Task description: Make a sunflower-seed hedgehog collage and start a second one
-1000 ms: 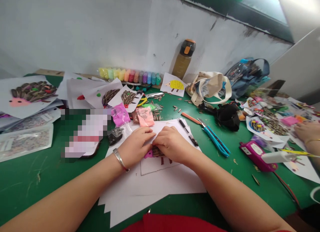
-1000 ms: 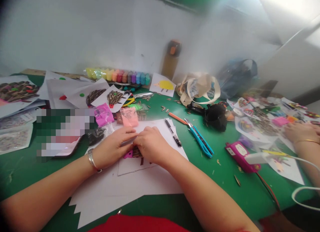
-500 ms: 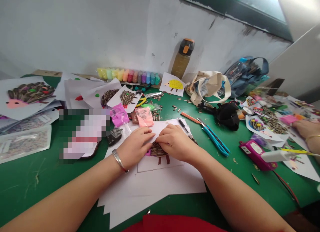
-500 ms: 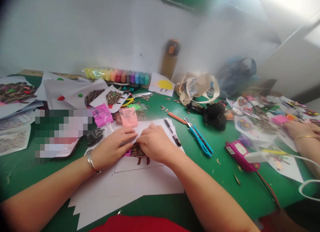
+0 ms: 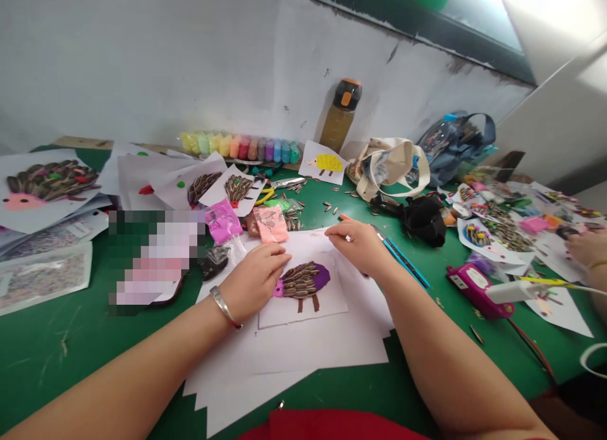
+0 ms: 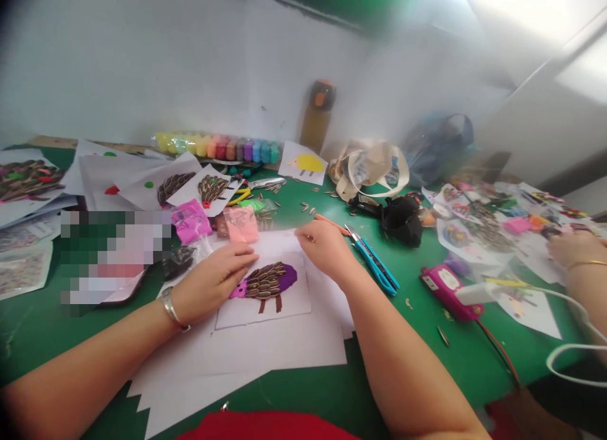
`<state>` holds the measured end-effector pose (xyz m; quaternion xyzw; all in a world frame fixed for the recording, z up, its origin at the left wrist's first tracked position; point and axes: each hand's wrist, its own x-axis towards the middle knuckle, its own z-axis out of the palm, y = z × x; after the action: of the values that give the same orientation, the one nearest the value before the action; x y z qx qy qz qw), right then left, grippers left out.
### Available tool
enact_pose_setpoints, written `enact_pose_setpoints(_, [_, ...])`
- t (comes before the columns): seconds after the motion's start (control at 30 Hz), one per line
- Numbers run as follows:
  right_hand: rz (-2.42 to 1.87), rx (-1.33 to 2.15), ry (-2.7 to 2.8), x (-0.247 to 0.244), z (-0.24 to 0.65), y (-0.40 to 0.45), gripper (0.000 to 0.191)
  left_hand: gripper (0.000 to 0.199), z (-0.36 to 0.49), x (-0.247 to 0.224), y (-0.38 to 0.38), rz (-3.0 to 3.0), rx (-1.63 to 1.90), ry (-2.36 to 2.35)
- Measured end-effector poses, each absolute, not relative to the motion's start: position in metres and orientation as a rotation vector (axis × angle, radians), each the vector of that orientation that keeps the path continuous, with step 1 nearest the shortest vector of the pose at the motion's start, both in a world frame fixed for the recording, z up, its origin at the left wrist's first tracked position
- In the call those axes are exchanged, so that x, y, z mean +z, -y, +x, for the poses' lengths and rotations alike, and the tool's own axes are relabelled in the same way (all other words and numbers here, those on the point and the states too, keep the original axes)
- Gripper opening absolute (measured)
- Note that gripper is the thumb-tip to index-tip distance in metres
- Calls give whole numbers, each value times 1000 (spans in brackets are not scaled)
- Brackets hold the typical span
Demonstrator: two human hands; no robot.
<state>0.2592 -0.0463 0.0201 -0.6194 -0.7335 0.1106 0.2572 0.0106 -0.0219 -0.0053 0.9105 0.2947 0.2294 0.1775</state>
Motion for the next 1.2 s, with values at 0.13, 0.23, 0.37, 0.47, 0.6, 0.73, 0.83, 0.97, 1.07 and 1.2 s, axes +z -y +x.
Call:
enact_pose_setpoints(0.13, [-1781,333,2140,24,256,33,26,33,11,-7,22,2592,636,-826])
enact_pose_setpoints(0.23, [-1871,277,2208,33,249,15,26,32,11,-9,22,2592,636,-837])
enact_pose_setpoints(0.37, [-1894,243,2252,37,232,-7,24,35,13,-10,22,2598,659,-848])
enact_pose_setpoints(0.47, [-1901,235,2261,29,217,-16,21,35,14,-10,22,2598,658,-839])
enact_pose_setpoints(0.6, [-1893,243,2228,16,206,-24,17,34,14,-11,22,2592,678,-823])
enact_pose_setpoints(0.73, [-1860,294,2141,14,209,-22,17,33,14,-11,22,2616,661,-829])
enact_pose_setpoints(0.83, [-1848,349,2020,21,221,-3,21,33,14,-11,22,2633,680,-826])
enact_pose_setpoints(0.97, [-1694,697,1705,31,238,45,23,29,13,-7,24,2643,875,-806])
enact_pose_setpoints(1.07, [-1644,901,1557,29,244,82,15,25,13,-2,30,2634,997,-748])
enact_pose_setpoints(1.2, [-1653,857,1509,18,238,107,18,24,14,2,38,2634,923,-658])
